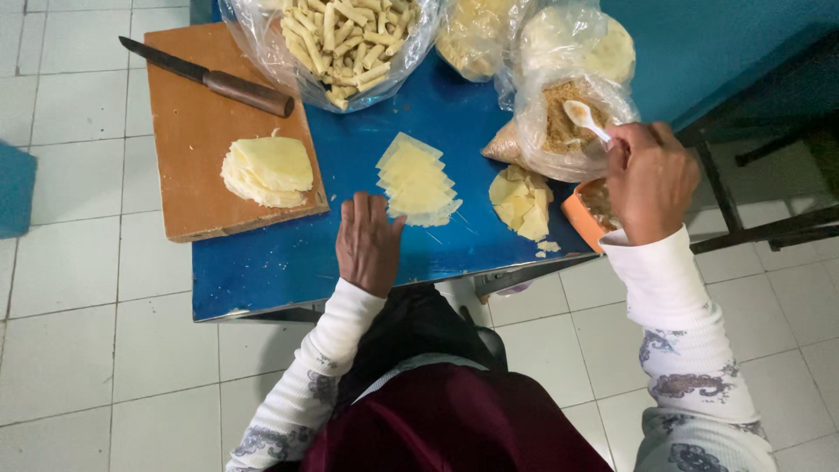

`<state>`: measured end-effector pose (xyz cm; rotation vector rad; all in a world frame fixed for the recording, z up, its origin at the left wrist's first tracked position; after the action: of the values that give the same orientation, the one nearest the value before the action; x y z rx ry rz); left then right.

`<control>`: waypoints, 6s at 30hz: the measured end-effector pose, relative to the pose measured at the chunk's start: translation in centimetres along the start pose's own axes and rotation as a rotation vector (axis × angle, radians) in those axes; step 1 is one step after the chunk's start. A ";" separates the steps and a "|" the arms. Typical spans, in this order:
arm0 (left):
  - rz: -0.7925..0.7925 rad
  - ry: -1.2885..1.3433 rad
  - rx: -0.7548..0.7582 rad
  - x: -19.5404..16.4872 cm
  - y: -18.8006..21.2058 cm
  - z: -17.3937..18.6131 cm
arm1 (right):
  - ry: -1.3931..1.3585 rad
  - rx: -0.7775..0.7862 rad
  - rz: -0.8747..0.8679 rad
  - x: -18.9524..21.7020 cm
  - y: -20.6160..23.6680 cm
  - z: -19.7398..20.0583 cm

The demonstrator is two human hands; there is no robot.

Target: The person folds thin yellow sheets one at a time on a blue table, spooning brown sugar from a plastic bag onto a sheet before folding it over, and stacks the folded pieces in a pile. Trimmed or broken pieces are set aside in an orange container next to the work area.

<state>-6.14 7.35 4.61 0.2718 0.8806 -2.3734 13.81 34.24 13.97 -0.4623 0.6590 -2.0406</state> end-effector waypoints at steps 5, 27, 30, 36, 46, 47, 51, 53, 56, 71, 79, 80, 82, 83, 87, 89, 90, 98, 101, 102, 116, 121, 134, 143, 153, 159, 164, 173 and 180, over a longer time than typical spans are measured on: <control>0.059 -0.018 0.046 0.5 -0.1 -1.2 | -0.065 -0.027 -0.009 0.6 -0.4 -1.8; -0.058 0.072 -0.078 -0.6 -0.6 -0.8 | -0.445 0.029 -0.295 -3.5 0.8 -1.5; -0.033 0.127 -0.074 -0.3 -0.5 -0.9 | -0.476 0.038 -0.274 -3.5 0.9 -1.7; 0.052 0.243 -0.063 0.4 -0.9 -0.8 | -0.428 0.049 -0.203 -2.8 0.9 -1.7; 0.041 0.334 -0.070 0.4 -1.1 -0.6 | -0.671 0.225 -0.402 -5.5 1.0 -4.4; 0.035 0.356 -0.075 0.4 -1.1 -0.6 | -0.710 0.251 -0.441 -6.1 1.2 -4.9; 0.069 0.409 -0.059 0.8 -1.2 -1.0 | -1.045 0.318 -0.566 -7.0 1.8 -6.5; 0.090 0.416 -0.046 1.0 -1.1 -1.1 | -1.037 0.281 -0.562 -7.1 1.9 -6.1; 0.086 0.422 -0.058 1.0 -1.0 -1.0 | -0.739 0.173 -0.408 -5.8 1.2 -4.2; 0.091 0.454 -0.051 1.1 -0.9 -1.3 | -0.900 0.193 -0.493 -4.3 1.0 -3.2; 0.113 0.457 -0.036 1.4 -0.9 -1.7 | -1.033 0.401 -0.341 3.8 2.6 -5.8; 0.118 0.449 -0.030 1.5 -0.9 -1.8 | -1.023 0.462 -0.368 5.0 3.0 -7.3; 0.129 0.435 -0.016 1.5 -0.9 -2.0 | -1.048 0.433 -0.196 8.4 2.8 -7.9; 0.114 0.431 -0.037 1.3 -1.0 -1.8 | -0.987 0.438 -0.174 9.3 3.0 -8.5; 0.115 0.425 -0.074 1.3 -1.0 -1.4 | -0.817 0.435 -0.095 11.6 3.7 -9.3; 0.123 0.441 -0.080 1.3 -1.0 -1.3 | -0.749 0.393 -0.013 12.4 3.8 -8.5; 0.117 0.455 -0.087 1.2 -1.0 -1.3 | -0.706 0.356 0.051 12.8 3.9 -7.8; 0.163 0.555 -0.061 1.4 -1.1 -2.0 | -0.466 0.057 0.496 15.6 4.9 -3.8; 0.150 0.586 -0.068 1.5 -1.2 -2.1 | -0.456 0.048 0.497 15.4 5.2 -3.6; 0.143 0.595 -0.072 1.4 -1.3 -2.1 | -0.462 0.045 0.495 15.3 5.3 -3.6; 0.162 0.675 0.007 1.3 -1.9 -3.0 | -0.219 -0.133 0.058 6.0 1.0 3.2; 0.146 0.678 0.019 1.2 -1.8 -3.4 | 0.170 -0.292 0.263 9.5 -0.4 4.4; 0.064 0.646 0.120 0.7 -1.2 -3.8 | -0.551 0.182 0.046 14.5 4.3 -8.4; -0.005 0.549 0.148 -0.6 -1.1 -3.0 | -0.875 0.250 -0.008 15.9 4.4 -8.4; -0.038 0.553 0.147 -0.7 -1.1 -3.1 | -0.720 0.304 0.259 16.6 4.6 -8.7; -0.054 0.546 0.155 -0.9 -1.1 -2.8 | -0.670 0.244 0.405 17.1 4.5 -8.2; -0.088 0.519 0.148 -1.2 -1.3 -2.6 | -0.671 0.222 0.433 17.2 3.7 -8.5; -0.097 0.354 0.070 -0.8 -2.2 -3.4 | -0.771 0.280 0.182 16.8 1.8 -11.0; -0.056 0.354 0.118 -0.3 -3.9 -4.4 | -0.725 0.188 0.296 18.1 1.9 -10.0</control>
<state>-8.22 12.73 3.48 0.7410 0.9146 -2.4746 0.18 20.67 6.13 -0.8728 0.0825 -1.4850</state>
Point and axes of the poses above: each hand's wrist, its own y-axis away from the middle knuckle, its own z-axis out of the back of the hand, x = y × z, the point moved 10 cm from there along -y, towards the middle knuckle, and after that the axes turned 3 degrees about -y, right-handed, at the moved point
